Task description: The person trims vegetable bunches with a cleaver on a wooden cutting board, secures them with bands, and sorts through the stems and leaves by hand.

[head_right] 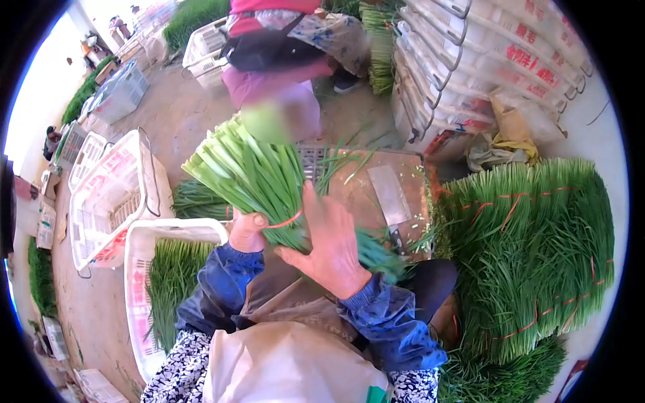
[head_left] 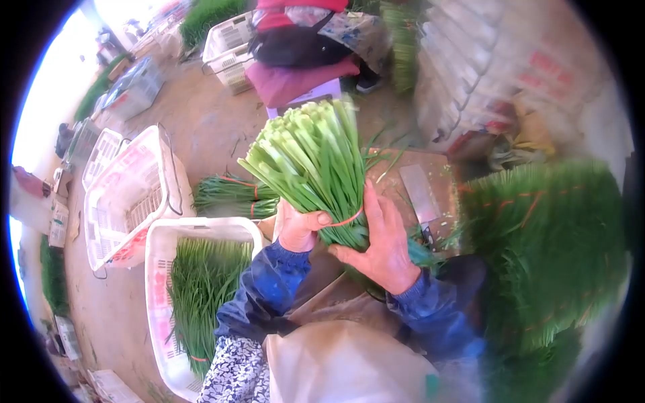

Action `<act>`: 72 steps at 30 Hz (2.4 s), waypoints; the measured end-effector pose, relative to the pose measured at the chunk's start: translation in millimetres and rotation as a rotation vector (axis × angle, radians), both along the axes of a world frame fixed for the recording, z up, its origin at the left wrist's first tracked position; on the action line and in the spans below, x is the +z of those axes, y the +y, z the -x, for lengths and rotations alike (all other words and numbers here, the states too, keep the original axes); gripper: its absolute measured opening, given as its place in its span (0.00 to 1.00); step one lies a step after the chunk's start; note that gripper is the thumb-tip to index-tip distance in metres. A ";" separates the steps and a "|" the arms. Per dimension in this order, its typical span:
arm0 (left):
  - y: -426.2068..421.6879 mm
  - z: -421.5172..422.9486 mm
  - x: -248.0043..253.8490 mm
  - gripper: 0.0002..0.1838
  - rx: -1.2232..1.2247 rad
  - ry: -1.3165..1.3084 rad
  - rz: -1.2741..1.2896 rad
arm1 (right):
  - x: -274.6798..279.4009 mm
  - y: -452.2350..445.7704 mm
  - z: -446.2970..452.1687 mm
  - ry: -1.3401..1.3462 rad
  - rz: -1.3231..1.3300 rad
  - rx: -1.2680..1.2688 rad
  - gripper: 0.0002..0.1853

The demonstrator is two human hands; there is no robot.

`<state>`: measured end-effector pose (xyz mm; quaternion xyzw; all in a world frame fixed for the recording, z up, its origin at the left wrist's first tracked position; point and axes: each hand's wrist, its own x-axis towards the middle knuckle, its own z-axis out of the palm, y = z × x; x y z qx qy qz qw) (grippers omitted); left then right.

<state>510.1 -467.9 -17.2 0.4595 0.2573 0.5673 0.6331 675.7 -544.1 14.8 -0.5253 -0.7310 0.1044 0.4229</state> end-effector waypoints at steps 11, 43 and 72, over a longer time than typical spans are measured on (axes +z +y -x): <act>39.3 9.8 80.1 0.43 -0.366 0.313 -0.408 | 95.0 23.9 -52.4 0.199 -0.144 0.147 0.66; -3.8 43.5 23.1 0.61 -0.619 0.814 0.183 | -71.8 -27.8 26.5 1.195 0.552 0.307 0.63; 70.5 -172.1 -68.3 0.63 -0.772 1.519 -1.094 | -153.4 -14.9 -162.4 -0.186 0.742 -0.681 0.31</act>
